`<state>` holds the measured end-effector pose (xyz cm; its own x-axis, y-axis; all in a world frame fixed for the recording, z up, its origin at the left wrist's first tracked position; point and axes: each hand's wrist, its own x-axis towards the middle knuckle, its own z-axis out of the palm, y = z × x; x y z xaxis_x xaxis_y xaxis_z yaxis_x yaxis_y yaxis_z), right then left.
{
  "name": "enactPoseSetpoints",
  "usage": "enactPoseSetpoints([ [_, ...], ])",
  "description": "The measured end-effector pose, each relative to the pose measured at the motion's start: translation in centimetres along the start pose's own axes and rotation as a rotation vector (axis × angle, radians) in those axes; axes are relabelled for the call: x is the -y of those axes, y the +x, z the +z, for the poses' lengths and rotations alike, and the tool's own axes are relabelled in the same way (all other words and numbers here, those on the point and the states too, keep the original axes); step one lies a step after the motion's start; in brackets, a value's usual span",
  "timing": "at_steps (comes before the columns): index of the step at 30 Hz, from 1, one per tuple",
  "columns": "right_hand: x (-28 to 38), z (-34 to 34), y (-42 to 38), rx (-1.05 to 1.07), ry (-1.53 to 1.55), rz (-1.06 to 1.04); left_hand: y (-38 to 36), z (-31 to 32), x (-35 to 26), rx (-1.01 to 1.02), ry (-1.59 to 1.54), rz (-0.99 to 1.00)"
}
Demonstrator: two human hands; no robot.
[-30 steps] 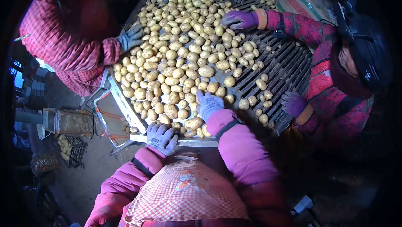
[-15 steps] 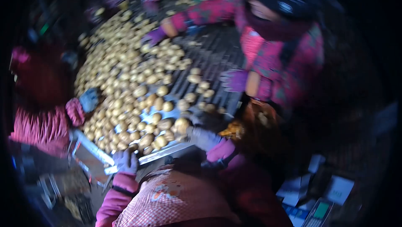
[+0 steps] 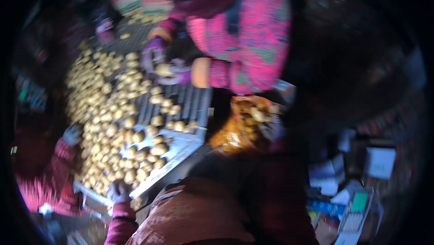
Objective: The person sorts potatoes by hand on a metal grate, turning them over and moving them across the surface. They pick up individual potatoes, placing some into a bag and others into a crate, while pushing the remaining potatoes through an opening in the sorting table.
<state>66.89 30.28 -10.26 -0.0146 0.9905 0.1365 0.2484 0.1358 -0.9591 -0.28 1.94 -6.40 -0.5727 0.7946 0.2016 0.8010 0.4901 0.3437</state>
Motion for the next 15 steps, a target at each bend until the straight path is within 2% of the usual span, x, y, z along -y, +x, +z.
enactPoseSetpoints([
  [1,-3.0,-0.6,0.9,0.126,0.603,0.276,0.2,0.2,0.6,0.094,0.097,-0.046],
  [2,3.1,2.5,1.1,-0.101,0.586,0.518,1.1,-2.6,-2.9,0.234,0.220,-0.091],
  [3,8.0,6.5,1.8,-0.216,0.302,0.661,0.1,-2.0,-1.6,0.063,0.074,-0.018],
  [4,9.5,9.6,2.1,-0.130,0.165,0.652,-0.4,-1.3,-0.9,0.045,0.124,-0.069],
  [5,9.7,12.4,2.1,-0.129,0.165,0.642,-0.6,-1.2,-0.6,0.044,0.215,-0.057],
  [7,4.9,17.4,2.0,0.063,-0.116,0.290,-0.3,-2.4,-1.6,0.006,0.175,-0.034],
  [9,10.5,24.4,0.8,0.065,-0.294,-0.271,0.0,-3.3,-2.2,0.009,0.152,-0.044],
  [10,16.4,26.3,-0.1,0.047,-0.660,-0.385,-0.1,-3.1,-1.9,-0.011,0.125,-0.041],
  [11,16.5,27.0,0.1,0.071,-0.646,-0.234,-0.2,-3.3,-1.9,0.001,0.109,-0.059],
  [13,17.8,27.3,0.1,0.025,-0.932,-0.540,-0.1,-3.5,-1.7,0.037,0.079,-0.075],
  [15,17.5,29.0,0.6,0.055,-0.912,-0.557,0.5,-4.3,-1.1,0.116,0.037,-0.099],
])
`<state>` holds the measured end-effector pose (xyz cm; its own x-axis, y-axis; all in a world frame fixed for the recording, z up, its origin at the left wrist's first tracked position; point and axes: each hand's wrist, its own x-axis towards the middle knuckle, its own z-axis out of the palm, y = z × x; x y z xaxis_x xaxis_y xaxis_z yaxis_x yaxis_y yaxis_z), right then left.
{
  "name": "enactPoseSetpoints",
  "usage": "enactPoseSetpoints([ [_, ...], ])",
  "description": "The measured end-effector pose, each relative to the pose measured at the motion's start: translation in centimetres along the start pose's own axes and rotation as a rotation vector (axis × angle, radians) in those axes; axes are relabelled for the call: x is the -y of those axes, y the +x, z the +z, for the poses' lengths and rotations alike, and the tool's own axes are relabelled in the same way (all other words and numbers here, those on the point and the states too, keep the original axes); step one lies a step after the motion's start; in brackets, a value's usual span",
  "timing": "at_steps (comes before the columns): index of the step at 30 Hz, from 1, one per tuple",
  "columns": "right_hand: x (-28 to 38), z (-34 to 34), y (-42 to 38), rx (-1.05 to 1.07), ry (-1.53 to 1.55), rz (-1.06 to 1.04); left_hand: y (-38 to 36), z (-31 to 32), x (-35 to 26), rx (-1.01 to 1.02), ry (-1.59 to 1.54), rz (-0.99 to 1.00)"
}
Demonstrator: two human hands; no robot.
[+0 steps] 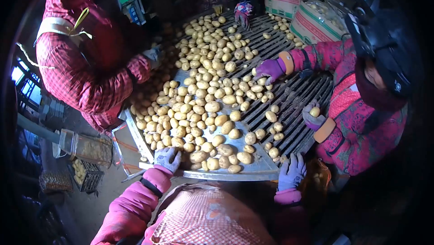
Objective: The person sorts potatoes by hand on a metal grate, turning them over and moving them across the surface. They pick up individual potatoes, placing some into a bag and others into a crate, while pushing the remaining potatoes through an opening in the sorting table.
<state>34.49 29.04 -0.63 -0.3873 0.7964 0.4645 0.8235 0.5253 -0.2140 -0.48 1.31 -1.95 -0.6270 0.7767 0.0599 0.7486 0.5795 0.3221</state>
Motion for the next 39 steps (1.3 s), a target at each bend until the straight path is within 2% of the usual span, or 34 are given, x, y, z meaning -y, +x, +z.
enactPoseSetpoints([
  [2,0.5,1.6,0.0,0.003,0.018,-0.006,2.4,-1.0,-0.1,-0.181,-0.071,0.050],
  [4,1.4,3.4,0.2,0.103,-0.143,-0.007,5.7,-1.6,0.2,-0.216,-0.101,0.085],
  [5,1.4,4.0,0.4,0.149,-0.141,0.064,7.7,-1.3,0.5,-0.214,-0.079,0.078],
  [8,1.8,4.0,0.4,0.114,-0.175,0.065,13.5,-0.5,-0.6,-0.220,-0.006,0.132],
  [9,1.3,4.3,0.3,0.091,-0.201,0.019,15.5,0.3,-1.2,-0.099,0.076,0.060],
  [10,1.3,4.3,0.4,0.085,-0.199,0.018,17.7,1.6,-1.3,-0.098,0.069,0.091],
  [13,1.9,3.5,0.8,0.043,-0.180,-0.010,21.7,1.0,-4.8,0.185,0.073,-0.210],
  [16,2.3,2.7,1.6,0.007,-0.220,-0.069,23.0,0.7,-7.5,0.169,0.227,-0.311],
  [17,2.6,2.5,1.8,0.011,-0.240,-0.075,23.2,1.1,-7.6,0.156,0.176,-0.320],
  [18,2.7,2.8,1.7,0.024,-0.231,-0.079,23.0,2.6,-7.1,0.082,0.144,-0.250],
  [21,1.2,4.5,1.0,-0.035,-0.183,-0.083,20.8,2.1,-9.3,0.286,0.080,-0.049],
  [24,2.1,3.3,1.3,0.052,-0.206,-0.063,16.3,-3.0,-14.2,0.437,0.085,0.172],
  [25,1.3,3.7,0.9,0.058,-0.242,-0.105,15.4,-1.3,-14.1,0.401,-0.005,0.182],
  [26,1.2,3.6,1.0,0.055,-0.248,-0.112,14.7,0.8,-13.2,0.375,-0.102,0.274],
  [28,1.7,3.6,1.0,0.060,-0.238,-0.045,12.6,1.2,-11.2,0.258,-0.169,0.451],
  [29,1.5,3.9,0.9,0.028,-0.248,-0.084,12.0,-0.7,-9.7,0.026,-0.117,0.563],
  [30,1.2,4.3,0.7,0.037,-0.235,-0.092,11.9,-2.8,-7.6,0.024,-0.224,0.538],
  [31,1.6,4.1,0.8,0.021,-0.239,-0.079,11.4,-3.8,-5.1,-0.030,-0.265,0.414],
  [32,1.8,4.2,0.7,0.005,-0.246,-0.066,10.8,-4.7,-2.6,0.078,-0.180,0.168],
  [33,1.7,4.3,0.7,0.014,-0.253,-0.061,9.9,-3.2,0.9,-0.025,-0.055,0.014],
  [34,1.6,4.4,0.8,0.018,-0.255,-0.064,8.7,-1.9,4.0,0.076,0.130,-0.155],
  [36,1.4,4.1,0.7,0.064,-0.281,-0.084,7.5,-1.1,4.5,0.251,0.131,-0.242],
  [39,1.3,4.0,0.5,0.072,-0.297,-0.111,7.6,-1.1,1.6,0.317,0.066,-0.072],
])
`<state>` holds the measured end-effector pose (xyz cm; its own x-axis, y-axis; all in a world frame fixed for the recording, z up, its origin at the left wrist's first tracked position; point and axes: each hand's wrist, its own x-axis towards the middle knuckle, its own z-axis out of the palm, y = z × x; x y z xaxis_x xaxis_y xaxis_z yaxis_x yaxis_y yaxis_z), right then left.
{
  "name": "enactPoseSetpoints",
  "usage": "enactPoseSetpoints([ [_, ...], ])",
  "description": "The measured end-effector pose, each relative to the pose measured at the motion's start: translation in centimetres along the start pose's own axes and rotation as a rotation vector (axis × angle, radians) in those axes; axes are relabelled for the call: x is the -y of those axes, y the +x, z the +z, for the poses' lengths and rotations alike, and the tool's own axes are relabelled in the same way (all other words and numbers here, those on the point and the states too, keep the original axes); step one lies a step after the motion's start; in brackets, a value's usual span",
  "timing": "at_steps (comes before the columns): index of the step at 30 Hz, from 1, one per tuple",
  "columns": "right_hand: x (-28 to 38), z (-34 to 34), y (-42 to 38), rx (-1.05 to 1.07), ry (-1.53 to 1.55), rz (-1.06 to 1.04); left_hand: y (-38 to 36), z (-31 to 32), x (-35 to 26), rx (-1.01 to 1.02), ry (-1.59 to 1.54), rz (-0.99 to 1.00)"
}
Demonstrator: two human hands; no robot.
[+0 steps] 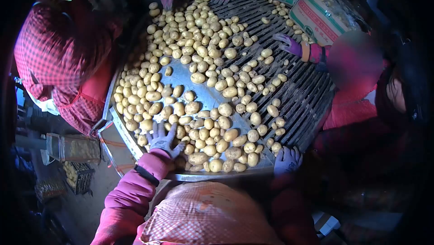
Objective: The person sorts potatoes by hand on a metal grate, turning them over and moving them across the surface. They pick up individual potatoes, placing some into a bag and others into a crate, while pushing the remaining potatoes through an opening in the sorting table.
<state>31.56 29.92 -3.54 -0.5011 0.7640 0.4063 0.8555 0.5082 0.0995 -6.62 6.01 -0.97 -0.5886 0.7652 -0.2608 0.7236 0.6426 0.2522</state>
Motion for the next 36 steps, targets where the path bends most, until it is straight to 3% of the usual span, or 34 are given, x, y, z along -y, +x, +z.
enactPoseSetpoints([
  [5,-0.2,0.7,0.1,0.007,0.015,-0.006,-4.4,-0.6,-0.1,-0.152,-0.019,0.293],
  [7,-0.3,0.8,-0.3,0.012,0.011,0.001,-7.4,-3.3,-1.6,-0.007,-0.151,0.338],
  [9,0.6,0.2,0.4,-0.002,-0.001,0.023,-8.4,-1.5,-1.6,0.110,-0.072,0.356],
  [11,1.6,-1.5,1.2,0.099,0.299,0.099,-7.4,-0.5,-1.6,0.129,-0.007,0.375],
  [14,7.9,-5.7,4.0,0.086,0.600,-0.419,-5.1,-1.1,-2.3,0.117,0.013,0.539],
  [15,10.5,-9.8,6.0,0.328,0.573,-0.534,-4.3,0.3,-2.5,0.119,0.108,0.564],
  [16,11.6,-7.5,5.3,0.384,0.536,-0.689,-3.5,-0.1,-3.6,0.189,0.188,0.580],
  [17,12.7,-4.9,3.9,0.284,0.453,-0.820,-2.9,-0.7,-4.4,0.260,0.271,0.584],
  [18,14.1,-3.9,4.3,0.526,0.355,-0.859,-1.9,-1.4,-5.1,0.313,0.280,0.582],
  [19,15.1,-3.7,5.6,0.499,0.340,-0.881,-1.5,-4.7,-6.9,0.394,0.330,0.566],
  [21,16.7,-1.6,8.1,0.459,0.250,-0.831,1.0,-2.6,-6.3,0.292,0.299,0.481],
  [23,17.9,-1.4,11.0,0.460,0.303,-0.729,2.8,-2.1,-6.0,0.000,0.145,0.454],
  [24,17.8,-0.6,12.7,0.394,0.526,-0.688,3.4,-1.6,-5.4,-0.069,0.119,0.460],
  [26,16.6,4.3,15.4,0.267,0.369,-0.679,2.6,-2.8,-4.7,-0.261,0.056,0.504],
  [27,15.6,5.1,17.2,0.207,0.245,-0.652,1.7,-3.0,-3.9,-0.259,0.029,0.462],
  [29,14.2,2.7,20.4,0.375,0.529,-0.347,-0.6,-2.3,-1.7,-0.306,-0.071,0.350],
  [31,13.3,7.7,23.0,0.348,0.253,-0.370,-3.2,-0.2,0.9,-0.318,-0.058,0.246],
  [33,13.3,9.5,25.7,0.323,0.257,-0.282,-5.8,1.9,2.1,-0.347,-0.079,0.188],
  [35,13.4,10.0,28.4,0.452,0.110,-0.385,-7.0,2.2,1.6,-0.296,-0.178,0.123],
  [36,14.1,8.7,29.4,0.524,0.063,-0.325,-7.0,2.1,0.8,-0.295,-0.178,0.084],
])
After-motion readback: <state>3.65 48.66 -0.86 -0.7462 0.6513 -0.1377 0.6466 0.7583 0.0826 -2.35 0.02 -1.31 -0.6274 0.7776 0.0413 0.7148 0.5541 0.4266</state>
